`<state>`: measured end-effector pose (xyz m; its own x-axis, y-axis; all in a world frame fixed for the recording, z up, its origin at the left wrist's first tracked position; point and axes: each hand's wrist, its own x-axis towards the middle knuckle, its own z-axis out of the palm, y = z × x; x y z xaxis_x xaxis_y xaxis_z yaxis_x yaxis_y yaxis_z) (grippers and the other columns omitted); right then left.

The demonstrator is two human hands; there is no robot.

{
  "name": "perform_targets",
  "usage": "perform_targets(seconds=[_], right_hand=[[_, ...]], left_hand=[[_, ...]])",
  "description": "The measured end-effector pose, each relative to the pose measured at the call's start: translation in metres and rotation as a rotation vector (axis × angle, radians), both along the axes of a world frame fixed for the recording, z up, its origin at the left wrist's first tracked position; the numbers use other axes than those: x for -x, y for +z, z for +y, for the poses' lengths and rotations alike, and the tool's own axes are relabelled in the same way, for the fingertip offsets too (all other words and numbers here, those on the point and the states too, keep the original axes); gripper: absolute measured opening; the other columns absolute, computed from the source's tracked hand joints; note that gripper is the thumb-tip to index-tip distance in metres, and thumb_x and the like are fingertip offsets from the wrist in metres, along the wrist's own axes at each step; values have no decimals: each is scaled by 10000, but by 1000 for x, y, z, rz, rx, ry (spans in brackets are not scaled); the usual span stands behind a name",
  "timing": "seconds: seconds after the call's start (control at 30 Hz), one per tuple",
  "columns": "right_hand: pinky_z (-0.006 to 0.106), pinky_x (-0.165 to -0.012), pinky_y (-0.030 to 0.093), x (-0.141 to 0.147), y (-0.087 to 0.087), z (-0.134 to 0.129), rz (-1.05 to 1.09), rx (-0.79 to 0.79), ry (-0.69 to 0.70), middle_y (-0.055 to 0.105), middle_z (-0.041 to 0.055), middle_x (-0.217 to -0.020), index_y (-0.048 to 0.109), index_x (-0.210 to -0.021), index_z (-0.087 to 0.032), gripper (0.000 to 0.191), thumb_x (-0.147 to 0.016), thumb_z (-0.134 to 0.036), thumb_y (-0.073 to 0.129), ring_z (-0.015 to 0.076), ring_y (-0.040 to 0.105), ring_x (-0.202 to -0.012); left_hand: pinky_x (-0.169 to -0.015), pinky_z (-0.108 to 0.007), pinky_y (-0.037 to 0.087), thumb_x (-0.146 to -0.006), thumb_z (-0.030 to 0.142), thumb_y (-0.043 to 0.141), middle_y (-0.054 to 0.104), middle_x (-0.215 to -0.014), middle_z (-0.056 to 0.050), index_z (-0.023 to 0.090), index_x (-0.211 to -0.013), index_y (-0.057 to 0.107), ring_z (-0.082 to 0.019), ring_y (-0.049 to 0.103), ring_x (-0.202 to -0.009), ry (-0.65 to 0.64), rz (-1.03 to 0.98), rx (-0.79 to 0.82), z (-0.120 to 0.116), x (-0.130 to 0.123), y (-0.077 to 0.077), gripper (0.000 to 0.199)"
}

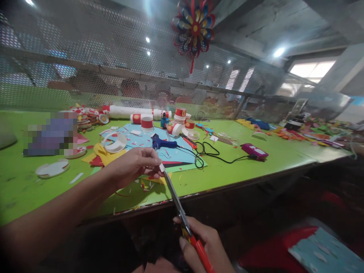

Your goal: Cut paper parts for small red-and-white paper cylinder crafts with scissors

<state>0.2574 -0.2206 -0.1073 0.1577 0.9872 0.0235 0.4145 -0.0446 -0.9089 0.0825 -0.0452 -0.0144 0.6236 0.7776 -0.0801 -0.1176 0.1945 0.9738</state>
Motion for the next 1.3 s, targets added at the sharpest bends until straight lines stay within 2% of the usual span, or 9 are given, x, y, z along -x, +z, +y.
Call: perform_targets(seconds=[0.1, 0.23, 0.4, 0.53, 0.7, 0.83, 1.0, 1.3], right_hand=[[201, -461, 392, -1, -2, 0, 2, -32, 8, 508, -9, -618, 727, -1018, -192, 352, -791, -409, 570, 122, 428, -518], [202, -461, 366, -1, -4, 0, 51, 2, 2, 443, -31, -601, 708, -998, -174, 364, -794, -433, 556, 106, 368, -501], [223, -488, 382, 1, 2, -2, -10, -7, -8, 463, -24, -613, 705, -981, -178, 387, -788, -471, 543, 117, 386, -511], [221, -479, 378, 3, 8, -3, 45, 23, 8, 441, -31, -603, 693, -989, -174, 392, -797, -480, 542, 119, 397, -504], [212, -478, 355, 2, 6, -2, 81, 44, 7, 409, -52, -571, 693, -974, -174, 343, -782, -435, 582, 104, 361, -485], [221, -484, 342, 1, 5, -2, 77, 62, 13, 441, -40, -585, 686, -979, -171, 328, -792, -417, 576, 117, 390, -512], [231, -474, 276, 2, 12, -4, 88, 52, 30, 362, -48, -601, 685, -947, -148, 326, -802, -418, 572, 106, 290, -519], [233, -479, 270, 2, 15, -2, 31, 37, 51, 365, -49, -595, 689, -934, -133, 317, -808, -394, 560, 105, 284, -522]], left_hand=[[-576, -265, 476, -696, 120, 667, 684, -595, -87, 146, -604, 524, -156, 658, -551, -2, 6, -9, 1, 0, -1, 172], [-580, -262, 477, -683, 109, 672, 687, -602, -89, 142, -597, 533, -146, 652, -544, -11, 9, -23, 1, 1, -1, 167], [-610, -284, 493, -662, 112, 677, 687, -603, -89, 145, -592, 539, -144, 643, -542, -10, 32, -32, 1, 1, -1, 159], [-614, -295, 492, -667, 121, 665, 688, -604, -86, 151, -585, 549, -149, 640, -547, -5, 51, -60, 1, 0, -1, 145], [-579, -273, 469, -651, 119, 668, 677, -575, -75, 153, -577, 543, -146, 637, -534, 4, 61, -71, 0, 0, -1, 149], [-572, -263, 464, -645, 134, 673, 674, -566, -64, 156, -574, 541, -144, 639, -533, -8, 60, -71, 0, 0, -2, 151], [-568, -264, 460, -642, 131, 669, 668, -565, -58, 155, -578, 546, -143, 634, -536, -23, 59, -80, 1, 1, -3, 141], [-600, -292, 455, -659, 132, 657, 660, -577, -53, 152, -586, 544, -151, 632, -551, -24, 111, -75, 2, -1, -3, 136]])
